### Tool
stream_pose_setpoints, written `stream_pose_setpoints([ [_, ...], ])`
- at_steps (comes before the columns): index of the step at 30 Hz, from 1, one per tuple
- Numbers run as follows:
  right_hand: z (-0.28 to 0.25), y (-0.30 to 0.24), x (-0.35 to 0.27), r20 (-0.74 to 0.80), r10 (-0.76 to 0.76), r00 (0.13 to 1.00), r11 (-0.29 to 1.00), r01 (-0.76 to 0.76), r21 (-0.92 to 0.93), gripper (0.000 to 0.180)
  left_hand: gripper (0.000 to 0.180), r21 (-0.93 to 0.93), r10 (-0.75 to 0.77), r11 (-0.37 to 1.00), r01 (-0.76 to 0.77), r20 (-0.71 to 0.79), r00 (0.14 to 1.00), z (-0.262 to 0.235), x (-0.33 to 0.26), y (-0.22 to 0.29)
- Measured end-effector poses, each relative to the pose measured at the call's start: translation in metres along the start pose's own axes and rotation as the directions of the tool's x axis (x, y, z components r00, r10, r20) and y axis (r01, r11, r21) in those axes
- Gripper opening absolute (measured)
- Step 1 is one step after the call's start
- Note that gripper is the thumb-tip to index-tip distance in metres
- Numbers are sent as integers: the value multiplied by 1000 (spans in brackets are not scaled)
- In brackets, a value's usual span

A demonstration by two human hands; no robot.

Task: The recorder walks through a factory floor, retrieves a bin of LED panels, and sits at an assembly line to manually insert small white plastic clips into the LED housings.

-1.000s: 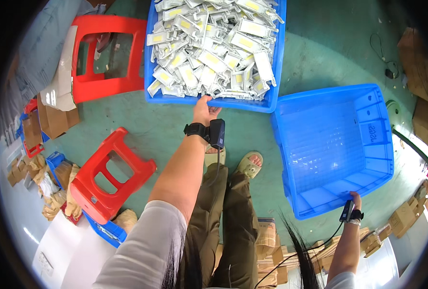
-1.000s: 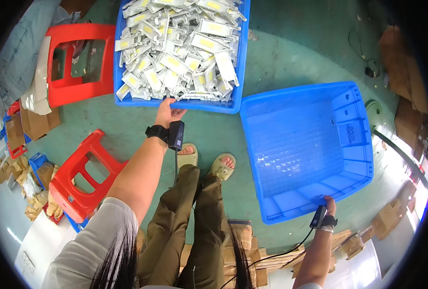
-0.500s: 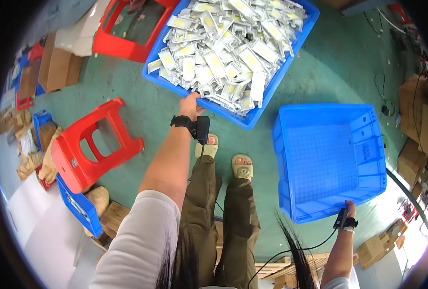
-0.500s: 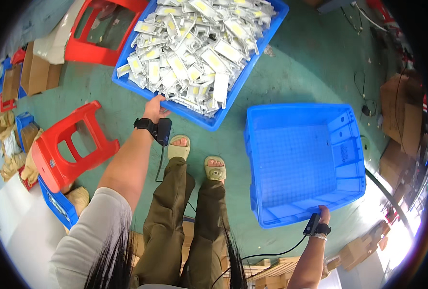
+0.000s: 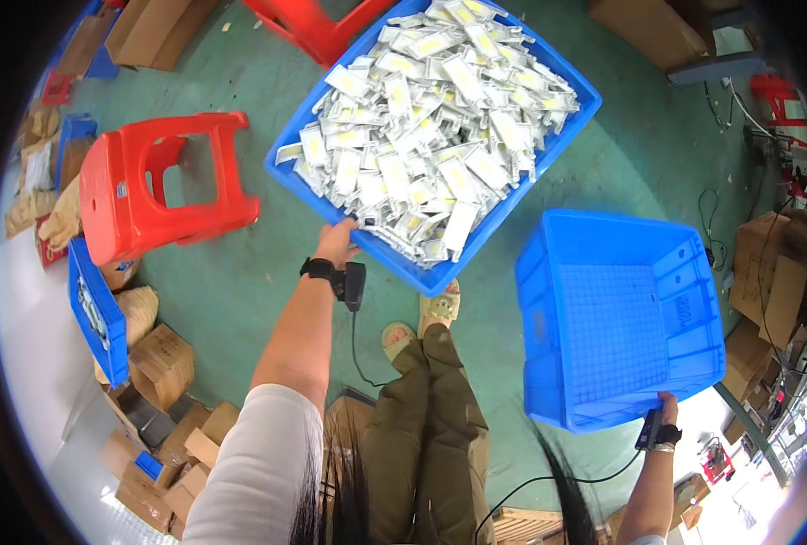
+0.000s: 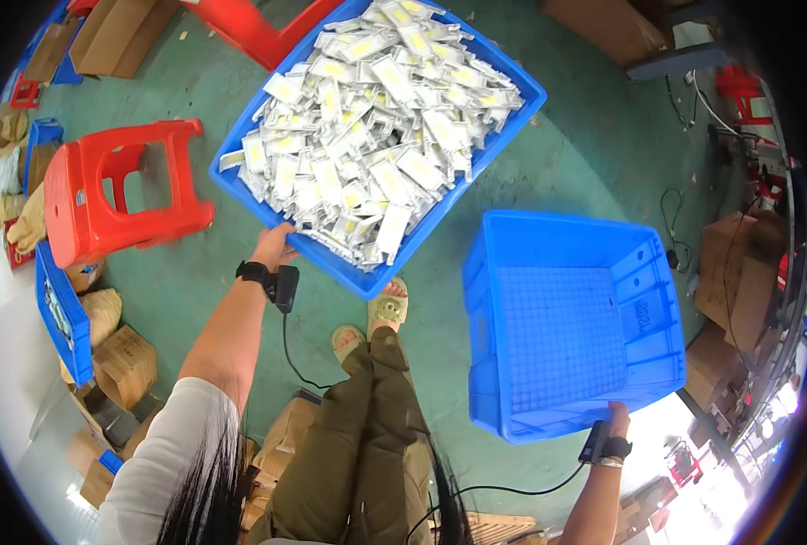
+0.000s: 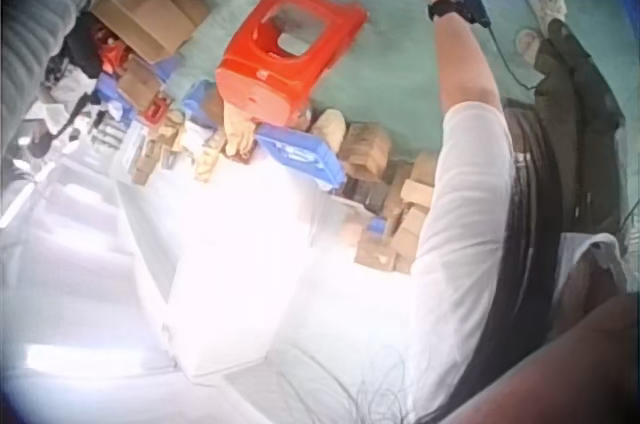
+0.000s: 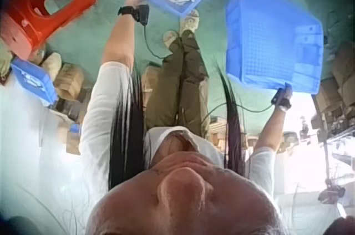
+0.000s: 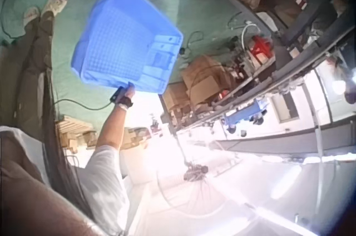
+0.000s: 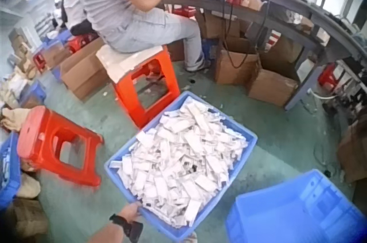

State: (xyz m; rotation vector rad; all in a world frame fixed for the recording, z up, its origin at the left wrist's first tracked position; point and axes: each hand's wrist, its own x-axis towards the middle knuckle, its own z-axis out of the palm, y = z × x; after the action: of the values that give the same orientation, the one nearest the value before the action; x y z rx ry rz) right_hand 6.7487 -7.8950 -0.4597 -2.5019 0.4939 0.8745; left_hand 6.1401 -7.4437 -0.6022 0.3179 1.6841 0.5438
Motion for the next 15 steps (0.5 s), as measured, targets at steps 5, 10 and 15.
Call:
stream_pose_setpoints([
  [5, -27, -93, 30, -4, -191, 982, 963, 188, 192, 13, 44, 72, 12, 997, -13, 7, 1000, -13, 11, 2],
  [10, -67, -195, 115, -86, -390, 917, 906, 399, 139, 19, 46, 49, 20, 999, -20, -11, 1000, -12, 22, -38],
  [15, -1, -301, 102, 76, -463, 883, 869, 436, 234, 21, 42, -4, 35, 999, -36, -127, 991, -85, 4, -76],
])
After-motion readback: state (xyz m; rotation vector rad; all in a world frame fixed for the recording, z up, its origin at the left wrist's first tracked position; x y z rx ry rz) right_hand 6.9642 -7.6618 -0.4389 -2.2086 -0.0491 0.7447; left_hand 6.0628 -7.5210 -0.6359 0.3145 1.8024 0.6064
